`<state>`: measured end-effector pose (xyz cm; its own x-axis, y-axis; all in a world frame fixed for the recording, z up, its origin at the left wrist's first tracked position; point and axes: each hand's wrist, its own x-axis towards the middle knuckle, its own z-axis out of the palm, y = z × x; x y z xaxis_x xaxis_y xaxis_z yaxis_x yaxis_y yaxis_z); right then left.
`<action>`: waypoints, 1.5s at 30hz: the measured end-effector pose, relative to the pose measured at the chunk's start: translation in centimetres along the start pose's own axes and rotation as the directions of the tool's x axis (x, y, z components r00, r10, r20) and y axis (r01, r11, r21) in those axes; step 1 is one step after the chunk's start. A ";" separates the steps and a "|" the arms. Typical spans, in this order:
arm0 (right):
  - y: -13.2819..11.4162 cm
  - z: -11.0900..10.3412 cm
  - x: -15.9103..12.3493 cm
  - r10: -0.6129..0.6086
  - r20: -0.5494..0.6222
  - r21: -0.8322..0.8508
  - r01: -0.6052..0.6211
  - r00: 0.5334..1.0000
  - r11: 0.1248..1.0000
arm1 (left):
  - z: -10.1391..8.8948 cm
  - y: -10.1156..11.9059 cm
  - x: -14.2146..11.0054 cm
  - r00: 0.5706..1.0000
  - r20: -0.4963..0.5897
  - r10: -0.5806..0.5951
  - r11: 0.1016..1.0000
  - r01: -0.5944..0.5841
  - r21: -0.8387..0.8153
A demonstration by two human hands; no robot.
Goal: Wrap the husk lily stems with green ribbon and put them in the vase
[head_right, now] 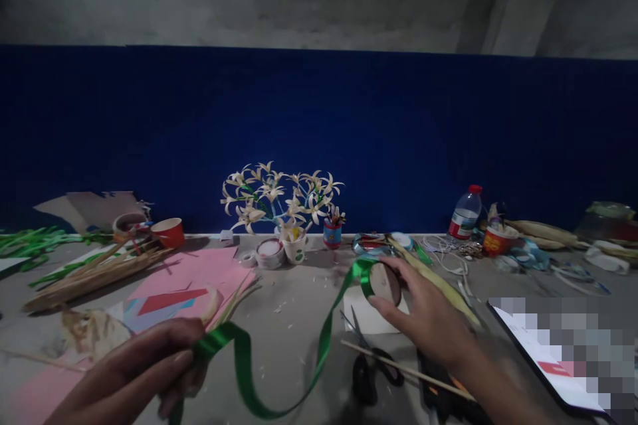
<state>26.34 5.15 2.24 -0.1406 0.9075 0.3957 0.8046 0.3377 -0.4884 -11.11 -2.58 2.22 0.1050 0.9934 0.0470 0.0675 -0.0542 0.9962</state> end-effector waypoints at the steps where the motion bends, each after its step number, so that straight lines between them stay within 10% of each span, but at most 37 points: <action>1: -0.5 0.7 0.5 -0.004 -0.014 0.030 0.004 1.000 1.000 | 0.7 -0.1 0.7 0.999 -0.008 0.035 0.998 -0.035 -0.052; 5: -1.3 4.5 2.7 -0.023 0.014 0.039 0.023 1.000 0.999 | 3.3 -1.8 4.2 0.993 -0.094 0.069 0.970 -0.089 -0.226; 14: -0.6 13.0 6.6 -0.150 0.155 -0.052 0.159 0.977 0.986 | 4.8 -6.3 10.0 0.977 0.074 0.198 0.798 -0.205 0.566; 27: -2.6 11.1 1.3 -0.228 0.326 -0.112 0.277 0.918 0.954 | 6.5 -8.5 9.1 0.935 0.319 0.152 0.512 -0.351 0.784; 45: 0.3 14.9 9.3 -0.122 0.035 -0.291 0.127 0.992 0.948 | 10.2 -8.8 19.0 0.882 0.208 0.422 0.582 -0.439 0.684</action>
<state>16.65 17.36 -5.82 -0.2579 0.8675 0.4254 0.9128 0.3631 -0.1869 0.37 15.72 -6.39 0.3272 0.8327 0.4468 0.6721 -0.5374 0.5094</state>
